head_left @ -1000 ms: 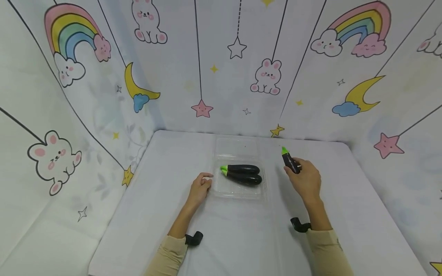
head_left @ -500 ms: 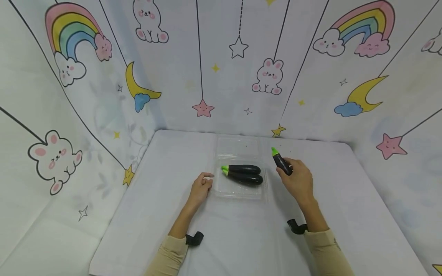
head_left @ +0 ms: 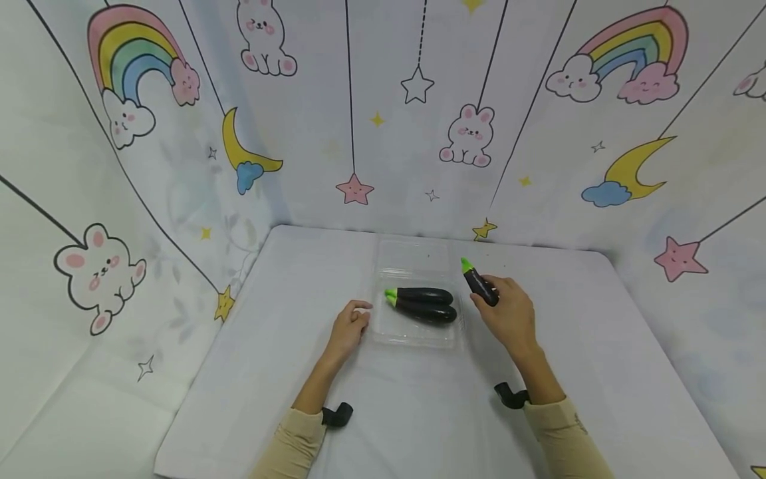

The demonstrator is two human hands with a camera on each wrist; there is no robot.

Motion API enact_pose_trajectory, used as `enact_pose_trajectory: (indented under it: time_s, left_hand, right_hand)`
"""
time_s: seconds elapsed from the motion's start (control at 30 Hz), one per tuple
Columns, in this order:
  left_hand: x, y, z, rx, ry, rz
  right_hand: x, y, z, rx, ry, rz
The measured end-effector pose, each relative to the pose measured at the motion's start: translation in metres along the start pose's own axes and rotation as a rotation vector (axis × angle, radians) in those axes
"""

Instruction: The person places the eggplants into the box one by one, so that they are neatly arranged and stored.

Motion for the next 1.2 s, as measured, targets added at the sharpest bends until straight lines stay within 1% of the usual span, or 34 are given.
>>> enact_pose_trajectory:
  time_s: [0.27,0.4,0.5,0.67,0.87,1.07,1.2]
  left_hand:
    - [-0.001,0.001,-0.001,0.019,0.012,0.005]
    - [0.0,0.002,-0.001,0.012,0.004,0.009]
    - [0.001,0.004,-0.001,0.008,-0.001,0.008]
    - [0.001,0.004,-0.002,0.011,0.004,0.012]
    - [0.001,0.003,-0.001,0.002,-0.001,0.0]
    - [-0.001,0.003,-0.001,0.021,0.005,0.006]
    - [-0.001,0.002,-0.001,0.019,0.002,0.004]
  right_hand:
    - [-0.001,-0.007,0.005,0.013,-0.013,-0.028]
    - [-0.001,-0.012,0.007,0.013,-0.022,-0.038]
    - [0.0,-0.017,0.009,0.014,-0.033,-0.06]
    - [0.0,-0.024,0.015,0.006,-0.076,-0.086]
    - [-0.003,-0.032,0.023,0.014,-0.125,-0.111]
    - [-0.006,-0.042,0.032,0.014,-0.172,-0.142]
    - [-0.008,-0.049,0.036,0.015,-0.18,-0.17]
Point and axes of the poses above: each hand's wrist, its own x-axis towards the middle knuckle, its own z-axis out of the palm, y = z × x, the point moved 7 cm from there along x, towards the middle knuckle, and after that the axes turned 1 degree about y, right-handed, at the moved point
